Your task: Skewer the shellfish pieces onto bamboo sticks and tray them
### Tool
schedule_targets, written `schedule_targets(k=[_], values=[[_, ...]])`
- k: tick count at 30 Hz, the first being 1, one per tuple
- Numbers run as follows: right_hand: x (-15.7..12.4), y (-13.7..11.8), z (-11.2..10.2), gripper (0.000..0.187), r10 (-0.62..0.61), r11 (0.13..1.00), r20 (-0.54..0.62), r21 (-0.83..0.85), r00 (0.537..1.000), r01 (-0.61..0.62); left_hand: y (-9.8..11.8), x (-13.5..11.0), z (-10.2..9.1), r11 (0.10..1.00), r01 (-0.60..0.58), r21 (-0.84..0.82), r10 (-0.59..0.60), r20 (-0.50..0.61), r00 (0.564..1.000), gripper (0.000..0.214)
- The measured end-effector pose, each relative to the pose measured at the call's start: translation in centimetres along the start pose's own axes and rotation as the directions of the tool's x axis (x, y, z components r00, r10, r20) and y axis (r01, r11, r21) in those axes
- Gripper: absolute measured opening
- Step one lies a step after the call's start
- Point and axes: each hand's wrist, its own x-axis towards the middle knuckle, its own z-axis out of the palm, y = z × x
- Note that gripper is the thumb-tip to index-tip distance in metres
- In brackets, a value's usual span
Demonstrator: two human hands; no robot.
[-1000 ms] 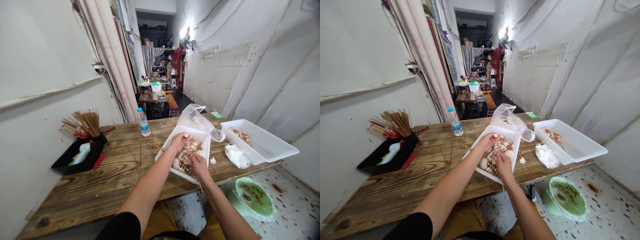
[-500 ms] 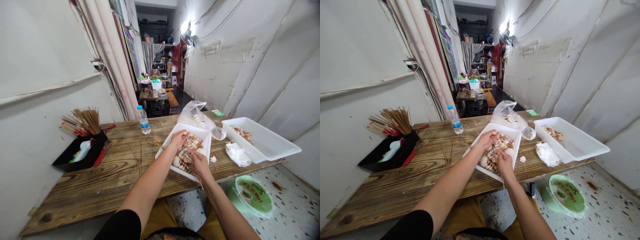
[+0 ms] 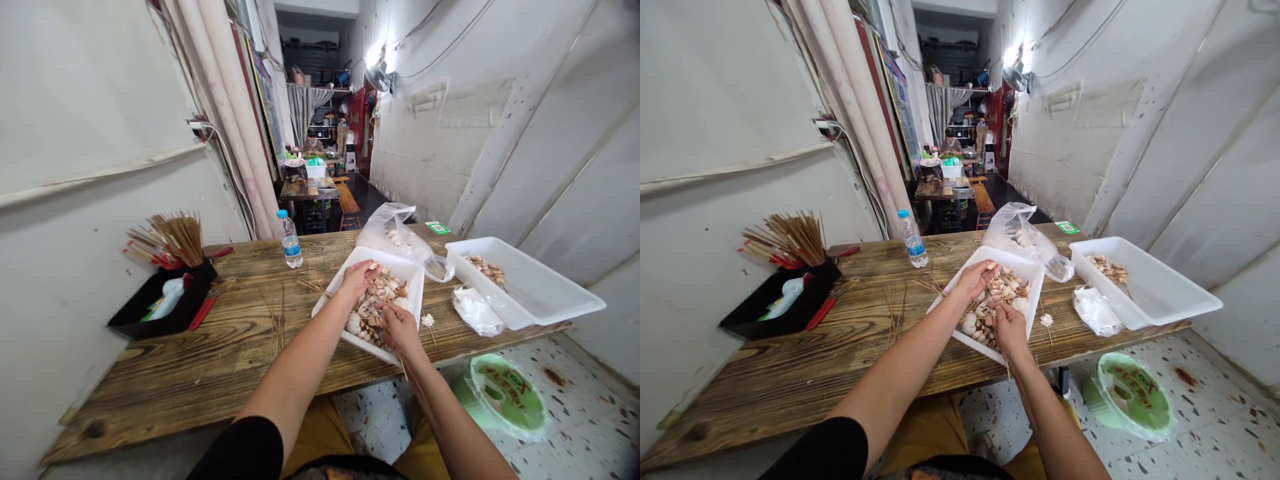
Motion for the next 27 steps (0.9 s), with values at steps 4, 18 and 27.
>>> schedule_targets(k=[4,18,27], values=[[-0.06,-0.10,0.07,0.042,0.009,1.000,0.002,-0.004,1.000,-0.009,0.08,0.03,-0.02,1.000,-0.001,0.003,0.002,-0.021,1.000,0.005],[0.02,0.02,-0.08,0.042,0.009,0.999,0.004,-0.034,1.000,-0.009,0.04,0.15,-0.14,0.999,0.010,-0.044,-0.011,-0.017,1.000,0.007],[0.41,0.52,-0.15,0.042,-0.044,0.996,-0.006,-0.079,0.999,0.043,0.08,-0.27,-0.11,0.999,0.033,0.012,-0.033,0.022,0.999,0.007]])
